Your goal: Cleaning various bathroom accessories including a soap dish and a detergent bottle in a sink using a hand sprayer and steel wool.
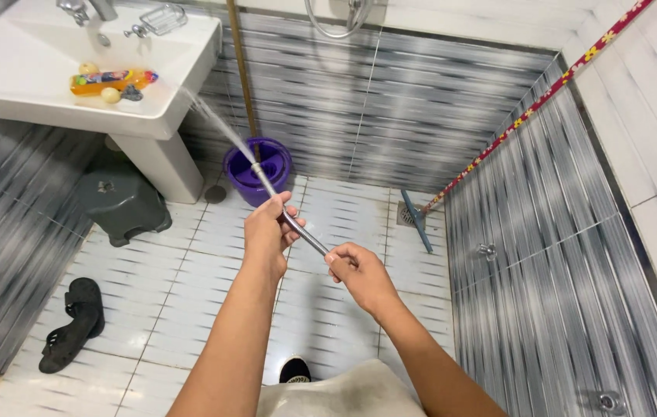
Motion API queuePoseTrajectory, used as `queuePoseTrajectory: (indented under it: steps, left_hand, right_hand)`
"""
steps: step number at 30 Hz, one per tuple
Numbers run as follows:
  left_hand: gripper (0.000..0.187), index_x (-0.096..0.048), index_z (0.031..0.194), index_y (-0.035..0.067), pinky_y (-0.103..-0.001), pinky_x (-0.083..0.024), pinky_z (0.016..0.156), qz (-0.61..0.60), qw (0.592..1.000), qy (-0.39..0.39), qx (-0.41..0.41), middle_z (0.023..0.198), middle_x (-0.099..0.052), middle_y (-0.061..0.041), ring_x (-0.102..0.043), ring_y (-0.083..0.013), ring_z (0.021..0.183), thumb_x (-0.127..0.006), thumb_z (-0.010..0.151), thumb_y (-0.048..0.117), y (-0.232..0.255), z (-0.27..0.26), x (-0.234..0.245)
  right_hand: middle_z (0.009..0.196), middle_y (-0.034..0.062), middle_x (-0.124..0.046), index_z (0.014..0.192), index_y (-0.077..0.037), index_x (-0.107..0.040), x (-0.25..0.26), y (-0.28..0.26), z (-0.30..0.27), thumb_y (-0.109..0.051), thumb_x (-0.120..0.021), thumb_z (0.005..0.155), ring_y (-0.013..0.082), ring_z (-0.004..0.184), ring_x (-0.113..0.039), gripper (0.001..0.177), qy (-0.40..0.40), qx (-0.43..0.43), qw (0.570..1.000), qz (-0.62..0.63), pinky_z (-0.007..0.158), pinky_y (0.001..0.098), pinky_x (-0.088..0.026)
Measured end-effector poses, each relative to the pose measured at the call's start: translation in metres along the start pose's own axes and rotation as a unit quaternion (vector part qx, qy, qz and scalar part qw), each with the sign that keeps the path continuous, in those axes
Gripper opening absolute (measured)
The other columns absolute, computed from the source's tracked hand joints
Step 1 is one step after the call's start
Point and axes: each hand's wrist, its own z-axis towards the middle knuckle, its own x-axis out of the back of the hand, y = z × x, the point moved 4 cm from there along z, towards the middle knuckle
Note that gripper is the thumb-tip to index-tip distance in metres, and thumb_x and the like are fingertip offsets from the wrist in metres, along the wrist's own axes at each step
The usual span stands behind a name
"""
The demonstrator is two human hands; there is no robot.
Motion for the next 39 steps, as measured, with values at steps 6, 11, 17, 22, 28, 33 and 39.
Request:
queuePoseTrajectory:
  steps: [6, 11, 17, 22, 28, 33, 39]
  left_hand:
    - [0.034, -0.071, 0.120, 0.010, -0.025, -0.042, 0.055, 0.015, 1.000, 0.002, -0.021, 0.078, -0.061, 0.004, -0.059, -0.0097, 0.063, -0.051, 0.105, 0.032, -0.004, -0.037, -0.033]
    - [0.033, -0.070, 0.120, 0.010, -0.026, -0.044, 0.057, 0.012, 0.999, 0.004, -0.052, 0.077, -0.060, 0.003, -0.058, -0.0101, 0.064, -0.050, 0.105, 0.032, -0.017, -0.076, -0.052]
    - [0.033, -0.070, 0.119, 0.010, -0.027, -0.047, 0.060, 0.013, 0.997, 0.029, -0.073, 0.077, -0.060, 0.002, -0.059, -0.0113, 0.065, -0.049, 0.105, 0.031, -0.031, -0.107, -0.055]
    - [0.033, -0.070, 0.118, 0.010, -0.028, -0.047, 0.061, 0.000, 0.995, 0.042, -0.093, 0.078, -0.060, 0.003, -0.059, -0.0110, 0.065, -0.049, 0.105, 0.032, -0.035, -0.121, -0.057]
    - [0.034, -0.071, 0.119, 0.011, -0.027, -0.045, 0.061, -0.010, 0.993, 0.046, -0.106, 0.080, -0.060, 0.003, -0.059, -0.0105, 0.066, -0.050, 0.104, 0.033, -0.029, -0.129, -0.065]
    - [0.036, -0.070, 0.124, 0.009, -0.028, -0.048, 0.061, -0.010, 0.994, 0.032, -0.108, 0.080, -0.060, 0.001, -0.060, -0.0118, 0.066, -0.050, 0.104, 0.032, -0.022, -0.128, -0.063]
    - [0.038, -0.069, 0.126, 0.008, -0.028, -0.049, 0.062, -0.004, 0.995, 0.016, -0.099, 0.080, -0.060, 0.001, -0.060, -0.0121, 0.066, -0.050, 0.104, 0.032, -0.012, -0.120, -0.056]
  right_hand:
    - [0.078, 0.0009, -0.065, 0.101, -0.003, -0.070, 0.021, -0.016, -0.013, -0.027, -0.069, 0.095, 0.0095, 0.069, -0.058, 0.025, -0.055, 0.025, 0.997, 0.057, 0.065, 0.0246, -0.051]
    - [0.076, 0.0006, -0.064, 0.100, -0.004, -0.070, 0.047, -0.022, -0.040, -0.028, -0.068, 0.095, 0.0088, 0.065, -0.056, 0.024, -0.076, 0.037, 0.996, 0.041, 0.061, 0.0246, -0.049]
    - [0.073, 0.0004, -0.063, 0.099, -0.004, -0.071, 0.062, -0.011, -0.055, -0.028, -0.069, 0.095, 0.0083, 0.061, -0.055, 0.025, -0.106, 0.049, 0.993, 0.015, 0.057, 0.0249, -0.049]
    - [0.072, -0.0012, -0.062, 0.099, -0.006, -0.072, 0.070, -0.023, -0.065, -0.029, -0.070, 0.094, 0.0078, 0.059, -0.055, 0.024, -0.119, 0.073, 0.990, 0.001, 0.054, 0.0251, -0.048]
    - [0.069, -0.0030, -0.061, 0.098, -0.008, -0.074, 0.070, -0.043, -0.064, -0.032, -0.071, 0.092, 0.0067, 0.056, -0.052, 0.025, -0.115, 0.094, 0.988, -0.031, 0.048, 0.0256, -0.045]
    - [0.067, -0.0038, -0.060, 0.096, -0.008, -0.073, 0.057, -0.057, -0.063, -0.032, -0.071, 0.092, 0.0067, 0.055, -0.049, 0.024, -0.103, 0.107, 0.988, -0.028, 0.046, 0.0264, -0.040]
    - [0.065, -0.0040, -0.060, 0.090, -0.005, -0.072, 0.043, -0.053, -0.046, -0.030, -0.072, 0.093, 0.0057, 0.056, -0.049, 0.025, -0.091, 0.162, 0.982, -0.015, 0.051, 0.0246, -0.041]
